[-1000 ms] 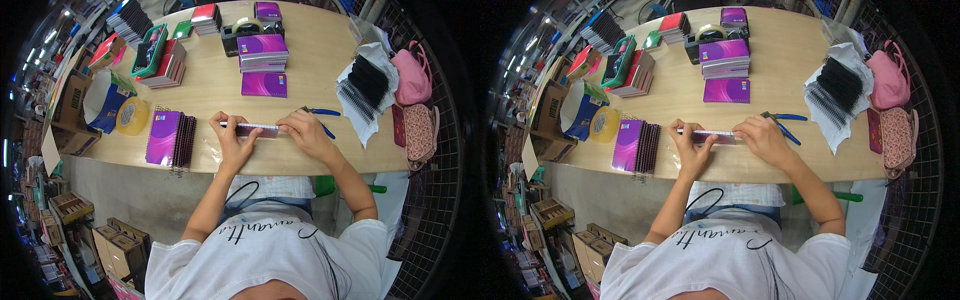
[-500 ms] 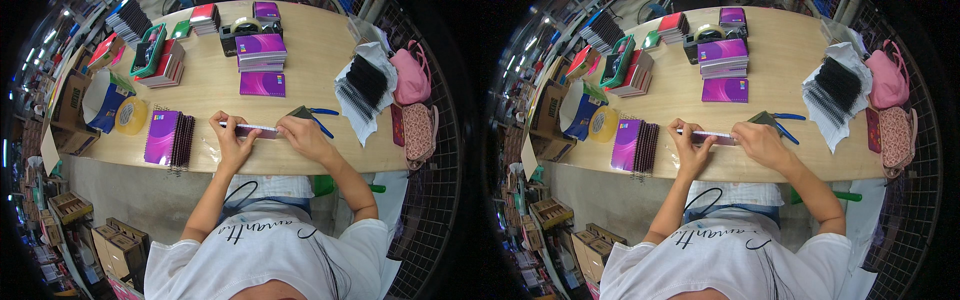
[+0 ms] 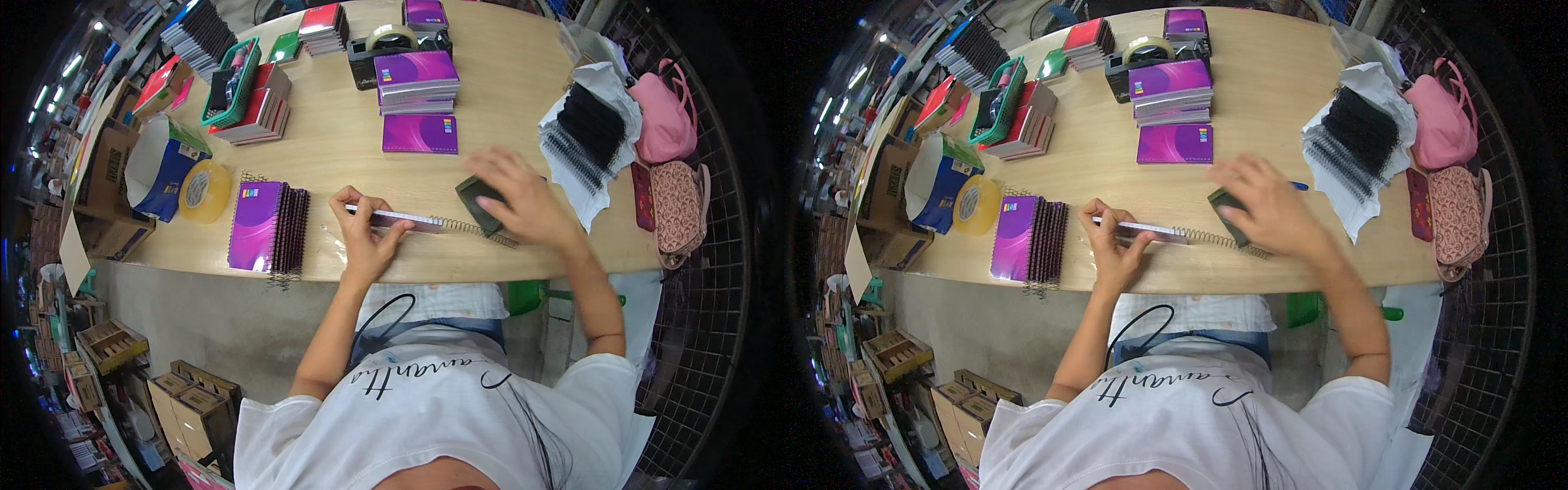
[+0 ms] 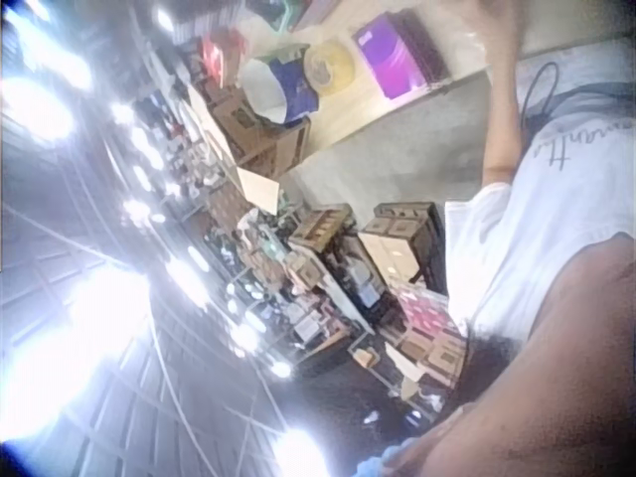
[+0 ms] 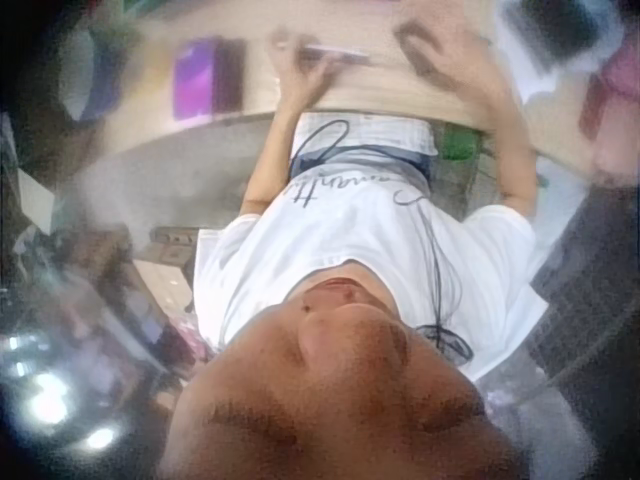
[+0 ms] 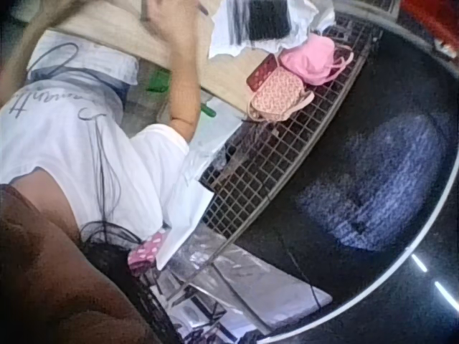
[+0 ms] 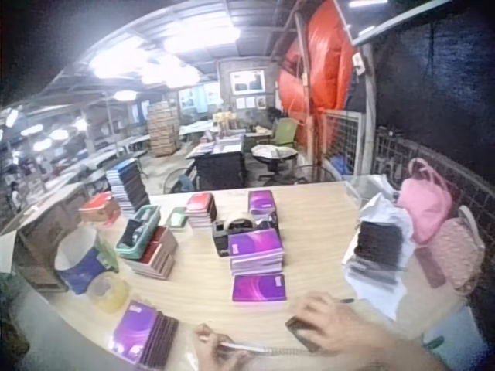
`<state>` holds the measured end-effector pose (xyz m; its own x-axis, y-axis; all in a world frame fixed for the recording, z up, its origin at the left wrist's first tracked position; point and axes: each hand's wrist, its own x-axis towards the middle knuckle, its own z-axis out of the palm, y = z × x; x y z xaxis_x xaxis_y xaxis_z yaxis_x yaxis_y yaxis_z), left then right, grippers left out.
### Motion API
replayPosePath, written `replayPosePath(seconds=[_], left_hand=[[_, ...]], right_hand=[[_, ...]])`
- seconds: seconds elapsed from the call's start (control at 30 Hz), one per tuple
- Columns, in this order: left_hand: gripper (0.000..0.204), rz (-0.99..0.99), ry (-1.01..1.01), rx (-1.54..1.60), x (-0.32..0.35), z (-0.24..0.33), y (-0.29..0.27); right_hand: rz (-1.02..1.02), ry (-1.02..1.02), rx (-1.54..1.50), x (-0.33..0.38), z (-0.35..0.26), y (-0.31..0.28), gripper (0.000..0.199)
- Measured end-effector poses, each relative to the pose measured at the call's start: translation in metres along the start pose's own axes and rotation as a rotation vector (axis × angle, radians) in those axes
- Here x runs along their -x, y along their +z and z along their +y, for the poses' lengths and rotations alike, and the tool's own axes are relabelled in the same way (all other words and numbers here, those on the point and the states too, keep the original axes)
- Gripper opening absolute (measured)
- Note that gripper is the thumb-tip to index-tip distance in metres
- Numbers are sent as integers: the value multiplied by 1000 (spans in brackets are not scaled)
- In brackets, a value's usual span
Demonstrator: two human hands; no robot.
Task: The person trims the excess length of spiral coils on small notebooks using a pair of snips, handling the notebooks one at a time and placing the trimmed items in a stack.
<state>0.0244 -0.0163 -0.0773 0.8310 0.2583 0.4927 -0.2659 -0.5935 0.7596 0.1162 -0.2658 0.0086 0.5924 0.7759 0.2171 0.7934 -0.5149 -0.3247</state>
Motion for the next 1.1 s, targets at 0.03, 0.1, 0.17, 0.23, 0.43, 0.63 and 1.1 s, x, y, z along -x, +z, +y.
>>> replayPosePath(seconds=[0.03, 0.1, 0.17, 0.23, 0.43, 0.63, 1.1], left_hand=[[47, -21, 1, 11, 0, -1, -3], [48, -59, 27, 21, 0, 0, -1], [50, -80, 74, -2, -3, 0, 2], [51, -82, 9, 95, -3, 0, 5], [52, -105, 28, 82, -4, 8, 12], [59, -131, -4, 103, -2, 5, 10], [62, -123, 35, 204, 0, -1, 23]], right_hand=[[-25, -18, 58, 3, 11, -13, 57], [-358, -81, 271, 8, 21, -13, 67], [-407, -222, 358, 1, 33, -5, 66], [-290, 26, -47, -3, 41, -21, 56], [-254, 147, -540, -6, 23, 24, 41], [-184, 100, -1107, 4, 19, 27, 43], [-160, 52, -671, -8, 0, 34, 43]])
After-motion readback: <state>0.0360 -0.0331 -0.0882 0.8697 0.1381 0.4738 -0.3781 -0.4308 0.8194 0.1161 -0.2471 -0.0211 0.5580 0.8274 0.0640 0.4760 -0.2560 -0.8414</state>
